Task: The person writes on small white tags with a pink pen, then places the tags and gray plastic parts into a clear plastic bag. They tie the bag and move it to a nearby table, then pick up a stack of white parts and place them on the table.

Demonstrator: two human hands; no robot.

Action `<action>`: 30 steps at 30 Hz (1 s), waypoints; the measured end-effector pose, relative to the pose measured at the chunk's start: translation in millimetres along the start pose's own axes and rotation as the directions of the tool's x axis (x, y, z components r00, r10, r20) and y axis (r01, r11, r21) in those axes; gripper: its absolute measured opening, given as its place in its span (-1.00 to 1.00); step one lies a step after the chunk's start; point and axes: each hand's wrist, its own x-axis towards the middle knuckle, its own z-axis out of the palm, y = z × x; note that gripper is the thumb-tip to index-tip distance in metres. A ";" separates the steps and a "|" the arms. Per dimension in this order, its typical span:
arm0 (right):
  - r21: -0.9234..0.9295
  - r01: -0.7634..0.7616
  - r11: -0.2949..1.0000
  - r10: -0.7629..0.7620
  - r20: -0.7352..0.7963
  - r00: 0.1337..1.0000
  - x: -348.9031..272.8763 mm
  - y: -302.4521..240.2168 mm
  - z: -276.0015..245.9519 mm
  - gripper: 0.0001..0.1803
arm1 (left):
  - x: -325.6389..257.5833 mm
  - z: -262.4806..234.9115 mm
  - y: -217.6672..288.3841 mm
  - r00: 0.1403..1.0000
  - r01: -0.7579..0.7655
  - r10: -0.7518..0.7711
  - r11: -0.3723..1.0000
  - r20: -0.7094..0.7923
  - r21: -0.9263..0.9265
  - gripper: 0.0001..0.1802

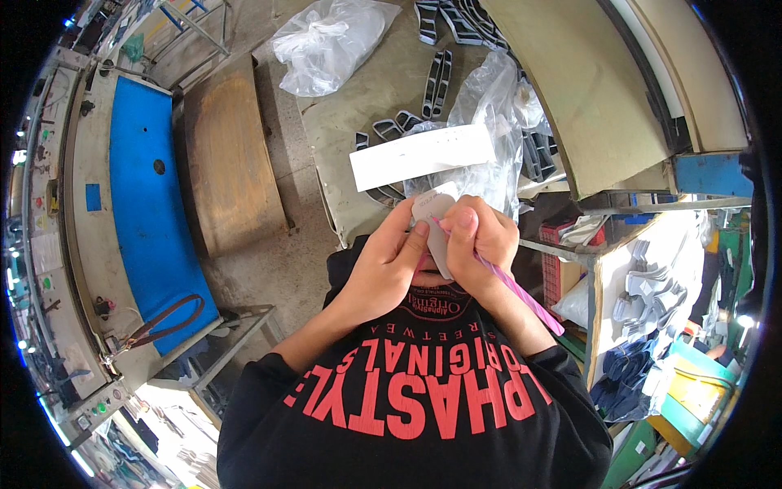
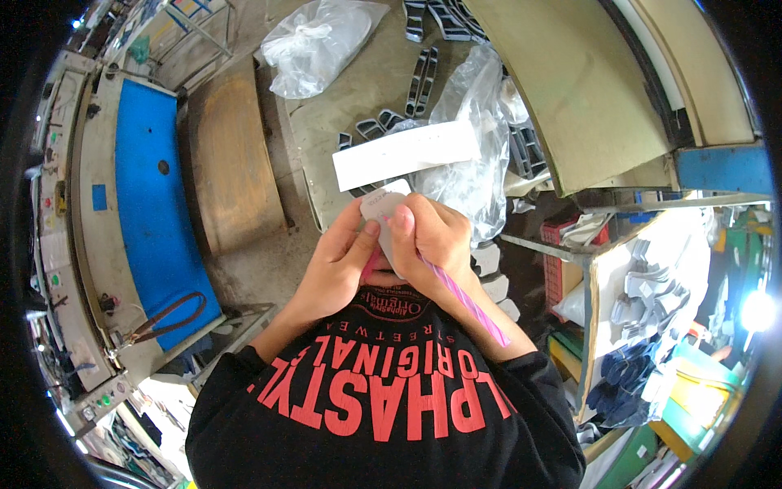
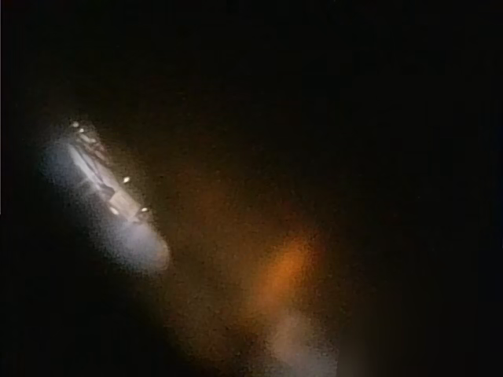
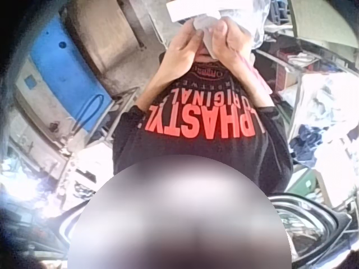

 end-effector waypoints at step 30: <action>0.052 -0.099 0.994 0.104 -0.107 0.989 4.6 -1.3 2.9 -0.56 | 4.1 2.8 1.6 0.997 0.070 -0.071 0.990 -0.007 -0.125 -0.57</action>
